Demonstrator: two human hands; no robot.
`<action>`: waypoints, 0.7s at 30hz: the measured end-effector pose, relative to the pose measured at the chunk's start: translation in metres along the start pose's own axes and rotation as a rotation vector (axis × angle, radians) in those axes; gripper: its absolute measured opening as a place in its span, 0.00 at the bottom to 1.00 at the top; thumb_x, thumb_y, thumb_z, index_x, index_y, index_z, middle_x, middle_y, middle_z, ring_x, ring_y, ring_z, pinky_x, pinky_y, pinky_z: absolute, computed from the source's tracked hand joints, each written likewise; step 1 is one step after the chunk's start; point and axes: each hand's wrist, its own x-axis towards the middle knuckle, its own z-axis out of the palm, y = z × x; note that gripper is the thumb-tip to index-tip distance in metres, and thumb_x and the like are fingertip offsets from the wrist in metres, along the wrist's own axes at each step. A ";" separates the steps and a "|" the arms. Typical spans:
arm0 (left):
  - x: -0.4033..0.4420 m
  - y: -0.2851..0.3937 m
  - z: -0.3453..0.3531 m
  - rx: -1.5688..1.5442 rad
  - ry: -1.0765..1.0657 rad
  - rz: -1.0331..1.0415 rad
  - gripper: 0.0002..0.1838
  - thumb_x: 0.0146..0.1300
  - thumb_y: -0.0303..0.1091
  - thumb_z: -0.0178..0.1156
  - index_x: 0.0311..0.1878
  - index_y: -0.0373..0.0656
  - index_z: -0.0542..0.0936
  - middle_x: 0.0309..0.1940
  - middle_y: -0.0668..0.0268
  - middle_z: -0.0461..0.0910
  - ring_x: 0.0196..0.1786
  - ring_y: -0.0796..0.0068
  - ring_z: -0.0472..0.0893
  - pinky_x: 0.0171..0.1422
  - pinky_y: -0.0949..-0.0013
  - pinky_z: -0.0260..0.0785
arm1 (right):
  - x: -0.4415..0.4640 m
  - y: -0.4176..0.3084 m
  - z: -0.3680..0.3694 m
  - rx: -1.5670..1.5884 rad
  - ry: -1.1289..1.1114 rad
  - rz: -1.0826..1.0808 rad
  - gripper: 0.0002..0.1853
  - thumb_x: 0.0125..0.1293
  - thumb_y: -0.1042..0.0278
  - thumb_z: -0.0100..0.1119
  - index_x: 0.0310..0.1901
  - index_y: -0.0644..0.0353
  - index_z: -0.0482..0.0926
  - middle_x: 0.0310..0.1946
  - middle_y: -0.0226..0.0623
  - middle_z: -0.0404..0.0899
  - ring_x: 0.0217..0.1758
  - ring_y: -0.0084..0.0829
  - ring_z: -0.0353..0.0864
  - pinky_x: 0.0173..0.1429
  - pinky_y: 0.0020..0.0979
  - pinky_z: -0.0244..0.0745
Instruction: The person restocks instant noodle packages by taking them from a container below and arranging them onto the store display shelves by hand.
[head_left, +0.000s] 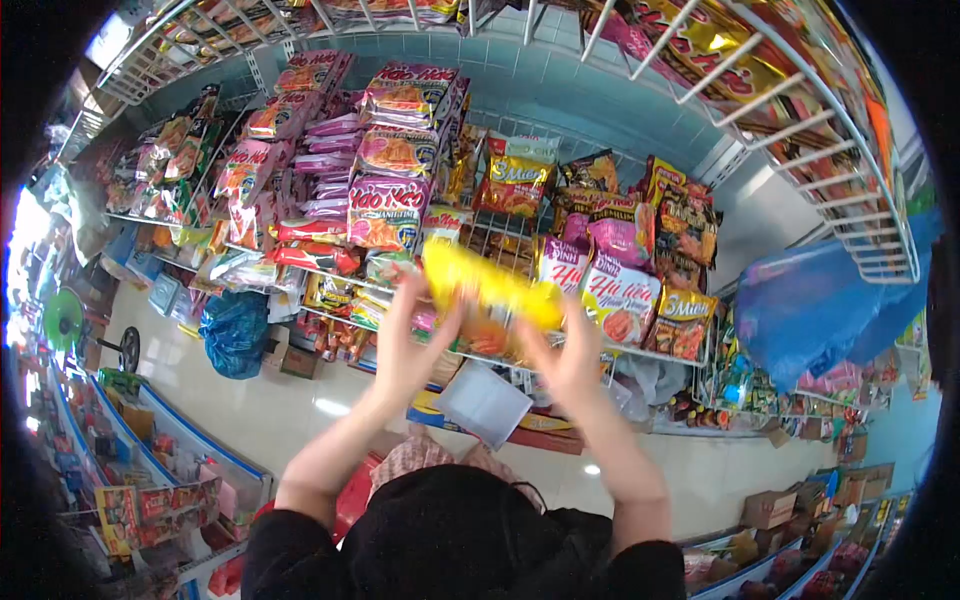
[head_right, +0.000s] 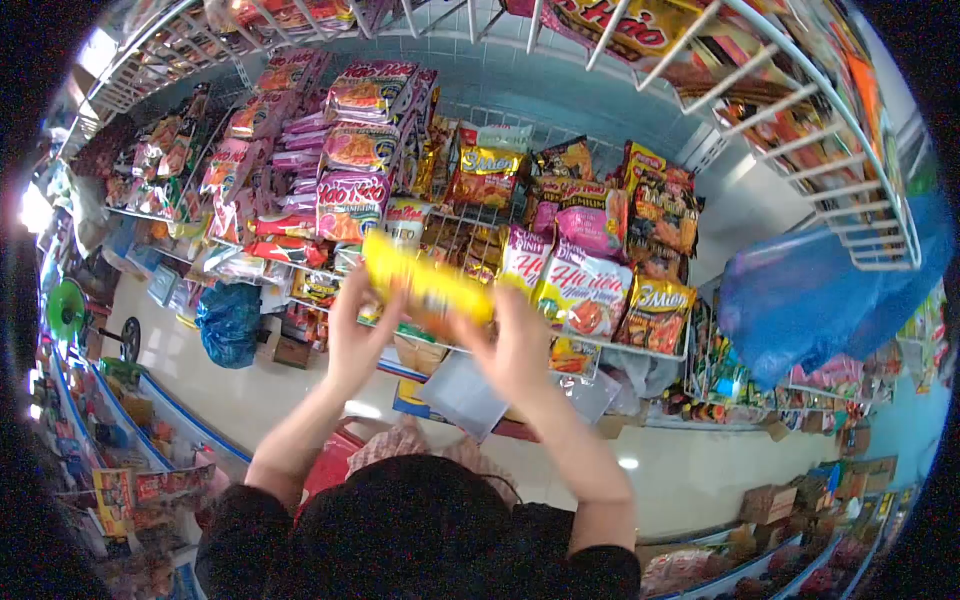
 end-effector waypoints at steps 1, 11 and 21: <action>0.028 -0.006 0.006 0.063 0.027 0.136 0.17 0.54 0.29 0.63 0.46 0.39 0.71 0.35 0.62 0.77 0.34 0.72 0.77 0.39 0.71 0.68 | 0.031 -0.001 -0.001 -0.019 0.024 0.030 0.17 0.56 0.60 0.63 0.38 0.63 0.69 0.27 0.45 0.74 0.26 0.42 0.76 0.28 0.37 0.70; 0.187 -0.056 0.065 0.412 -0.124 0.188 0.19 0.55 0.44 0.57 0.36 0.35 0.70 0.32 0.43 0.76 0.39 0.43 0.76 0.42 0.49 0.68 | 0.140 0.133 0.056 -0.428 0.030 0.404 0.22 0.58 0.49 0.56 0.40 0.64 0.75 0.34 0.55 0.78 0.40 0.54 0.76 0.42 0.47 0.70; 0.206 -0.089 0.089 -0.090 -0.408 -0.539 0.35 0.58 0.49 0.58 0.61 0.33 0.61 0.51 0.52 0.71 0.50 0.70 0.75 0.41 0.69 0.73 | 0.131 0.191 0.087 -0.290 -0.181 0.485 0.19 0.55 0.66 0.57 0.45 0.69 0.71 0.38 0.59 0.77 0.44 0.56 0.75 0.47 0.49 0.71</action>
